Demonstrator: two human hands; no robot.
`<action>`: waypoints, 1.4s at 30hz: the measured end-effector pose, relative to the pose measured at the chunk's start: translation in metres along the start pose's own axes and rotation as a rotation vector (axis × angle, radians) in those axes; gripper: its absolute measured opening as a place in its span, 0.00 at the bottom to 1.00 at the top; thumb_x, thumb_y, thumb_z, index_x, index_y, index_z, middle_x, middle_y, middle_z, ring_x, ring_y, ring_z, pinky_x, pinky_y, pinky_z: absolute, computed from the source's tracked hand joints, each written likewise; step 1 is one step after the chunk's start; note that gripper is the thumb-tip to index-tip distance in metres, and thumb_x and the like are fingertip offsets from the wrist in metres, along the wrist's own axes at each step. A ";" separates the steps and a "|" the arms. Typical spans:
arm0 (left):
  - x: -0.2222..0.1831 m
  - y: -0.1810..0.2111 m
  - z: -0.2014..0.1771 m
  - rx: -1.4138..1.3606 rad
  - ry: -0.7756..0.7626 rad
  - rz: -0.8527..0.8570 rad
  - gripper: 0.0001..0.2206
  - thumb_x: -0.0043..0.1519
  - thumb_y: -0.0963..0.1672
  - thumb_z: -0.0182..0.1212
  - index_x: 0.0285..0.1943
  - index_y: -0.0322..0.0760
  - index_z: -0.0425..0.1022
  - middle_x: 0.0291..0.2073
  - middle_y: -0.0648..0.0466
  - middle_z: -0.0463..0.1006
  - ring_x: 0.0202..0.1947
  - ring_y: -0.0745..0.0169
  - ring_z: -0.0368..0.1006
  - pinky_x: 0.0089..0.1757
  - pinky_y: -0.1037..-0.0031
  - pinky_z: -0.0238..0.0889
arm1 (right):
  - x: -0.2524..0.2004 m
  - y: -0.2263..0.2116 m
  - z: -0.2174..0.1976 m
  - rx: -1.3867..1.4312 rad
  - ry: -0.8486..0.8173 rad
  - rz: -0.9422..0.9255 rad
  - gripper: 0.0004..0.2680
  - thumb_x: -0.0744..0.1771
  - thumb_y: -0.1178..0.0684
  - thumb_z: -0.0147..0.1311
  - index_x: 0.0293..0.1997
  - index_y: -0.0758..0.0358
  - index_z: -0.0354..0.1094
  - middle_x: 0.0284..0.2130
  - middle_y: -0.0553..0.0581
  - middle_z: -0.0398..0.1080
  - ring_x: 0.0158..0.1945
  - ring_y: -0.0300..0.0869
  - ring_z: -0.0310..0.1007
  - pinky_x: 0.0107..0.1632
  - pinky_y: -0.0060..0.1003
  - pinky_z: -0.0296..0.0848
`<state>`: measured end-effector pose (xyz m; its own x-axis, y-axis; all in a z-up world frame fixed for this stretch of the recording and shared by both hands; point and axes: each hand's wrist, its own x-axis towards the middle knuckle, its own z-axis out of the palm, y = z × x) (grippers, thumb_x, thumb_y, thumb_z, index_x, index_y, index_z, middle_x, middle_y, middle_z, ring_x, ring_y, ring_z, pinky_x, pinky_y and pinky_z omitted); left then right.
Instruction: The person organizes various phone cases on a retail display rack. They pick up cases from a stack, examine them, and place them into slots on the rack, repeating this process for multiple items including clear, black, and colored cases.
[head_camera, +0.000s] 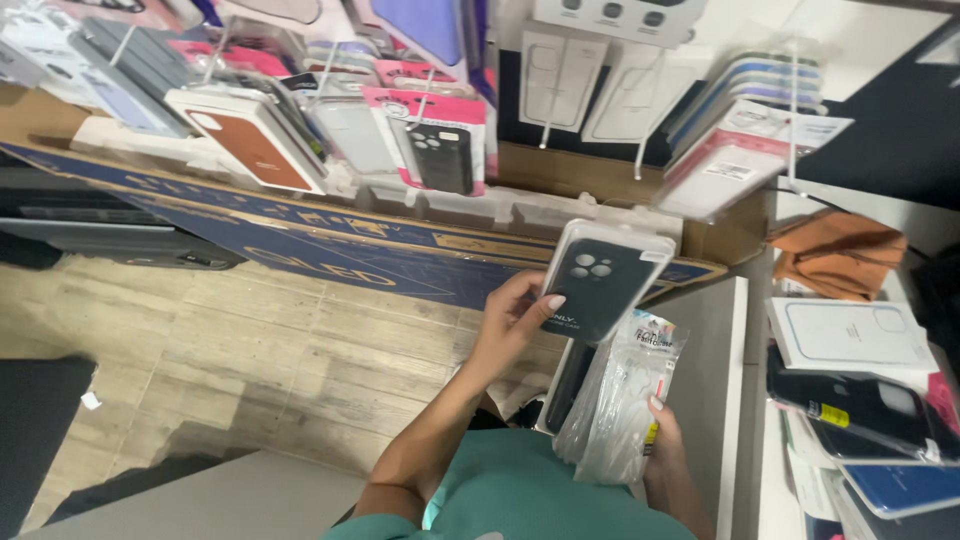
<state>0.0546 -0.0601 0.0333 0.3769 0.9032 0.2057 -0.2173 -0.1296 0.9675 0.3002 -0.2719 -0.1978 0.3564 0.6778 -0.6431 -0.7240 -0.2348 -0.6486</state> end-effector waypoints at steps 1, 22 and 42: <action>-0.003 -0.004 -0.011 0.003 0.016 0.002 0.09 0.68 0.46 0.63 0.51 0.38 0.79 0.42 0.57 0.81 0.40 0.69 0.75 0.41 0.79 0.68 | 0.003 0.001 0.006 -0.011 -0.010 0.007 0.15 0.68 0.45 0.56 0.54 0.67 0.73 0.39 0.64 0.77 0.41 0.56 0.79 0.43 0.55 0.78; -0.002 -0.021 -0.175 0.016 0.171 0.016 0.08 0.69 0.45 0.63 0.51 0.37 0.78 0.39 0.60 0.75 0.39 0.71 0.66 0.43 0.78 0.59 | 0.016 0.064 0.131 0.022 -0.107 0.069 0.22 0.66 0.42 0.52 0.63 0.65 0.68 0.48 0.67 0.75 0.49 0.61 0.75 0.51 0.61 0.74; 0.028 -0.016 -0.204 -0.050 0.017 0.066 0.10 0.70 0.44 0.62 0.56 0.37 0.78 0.41 0.57 0.80 0.40 0.68 0.73 0.42 0.78 0.68 | 0.007 0.106 0.175 0.047 -0.158 0.033 0.22 0.66 0.44 0.56 0.63 0.69 0.67 0.47 0.69 0.75 0.49 0.63 0.77 0.50 0.64 0.75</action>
<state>-0.1150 0.0507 -0.0064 0.3449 0.9001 0.2661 -0.2858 -0.1693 0.9432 0.1228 -0.1702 -0.1996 0.2374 0.7719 -0.5897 -0.7620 -0.2285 -0.6059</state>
